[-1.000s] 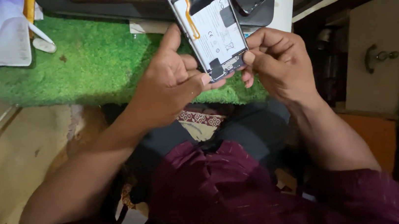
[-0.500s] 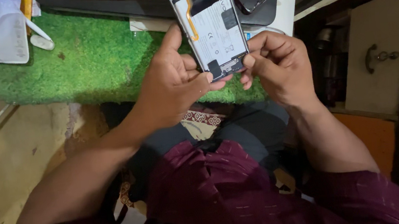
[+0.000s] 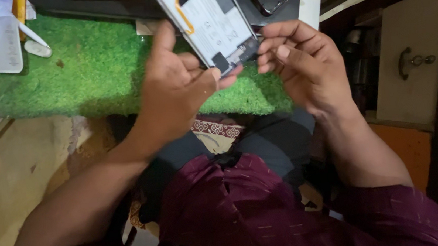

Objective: The person reassembles a disassembled smartphone at a workbench, pressing the internal assembly and battery into the housing, fitting the back cover onto the phone body, and pressing along the edges to seat it. They then pick up a small red screwdriver-like tool and work on the phone's internal components.

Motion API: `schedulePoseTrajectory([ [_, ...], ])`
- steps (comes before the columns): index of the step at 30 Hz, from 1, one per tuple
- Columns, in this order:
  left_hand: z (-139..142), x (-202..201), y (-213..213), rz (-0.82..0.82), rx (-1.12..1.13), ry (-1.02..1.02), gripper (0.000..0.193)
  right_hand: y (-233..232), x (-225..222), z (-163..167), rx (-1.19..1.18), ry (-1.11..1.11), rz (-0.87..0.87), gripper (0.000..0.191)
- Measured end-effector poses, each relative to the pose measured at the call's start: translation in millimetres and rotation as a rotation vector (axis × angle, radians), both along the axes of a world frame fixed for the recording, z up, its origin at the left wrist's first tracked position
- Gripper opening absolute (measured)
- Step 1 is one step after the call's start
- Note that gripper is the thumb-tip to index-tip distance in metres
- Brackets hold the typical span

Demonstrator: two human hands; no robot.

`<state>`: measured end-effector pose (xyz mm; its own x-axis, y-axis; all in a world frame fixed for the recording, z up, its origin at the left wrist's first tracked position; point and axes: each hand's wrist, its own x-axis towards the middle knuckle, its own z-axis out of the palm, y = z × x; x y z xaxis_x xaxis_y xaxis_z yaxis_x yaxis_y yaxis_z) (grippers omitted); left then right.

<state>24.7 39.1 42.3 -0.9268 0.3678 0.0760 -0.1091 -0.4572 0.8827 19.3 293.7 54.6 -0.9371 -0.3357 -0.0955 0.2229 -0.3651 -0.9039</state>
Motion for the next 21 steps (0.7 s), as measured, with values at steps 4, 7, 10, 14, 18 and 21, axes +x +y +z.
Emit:
schedulePoseTrajectory([
  [4,-0.7,-0.8,-5.3,0.038,-0.031,0.071,0.062,5.8,-0.8,0.2,-0.061,-0.058,-0.016,0.040],
  [7,-1.4,0.5,-5.7,0.041,0.034,0.068,0.060,9.7,1.0,-3.1,-0.115,-0.053,0.018,0.051],
  [10,-2.4,0.8,-4.8,0.057,0.023,0.048,0.060,11.1,5.1,-8.0,-0.091,0.023,-0.009,0.052],
  [14,-3.9,-0.1,-4.4,0.034,0.087,-0.007,0.061,11.7,5.3,-11.8,-0.023,0.129,-0.061,0.051],
  [18,-5.7,2.1,0.6,0.040,0.136,-0.080,0.065,12.0,3.9,-10.8,0.040,0.154,-0.102,0.050],
  [21,-5.4,5.2,1.8,0.040,0.147,-0.094,0.064,11.4,4.0,-8.7,0.069,0.173,-0.115,0.048],
])
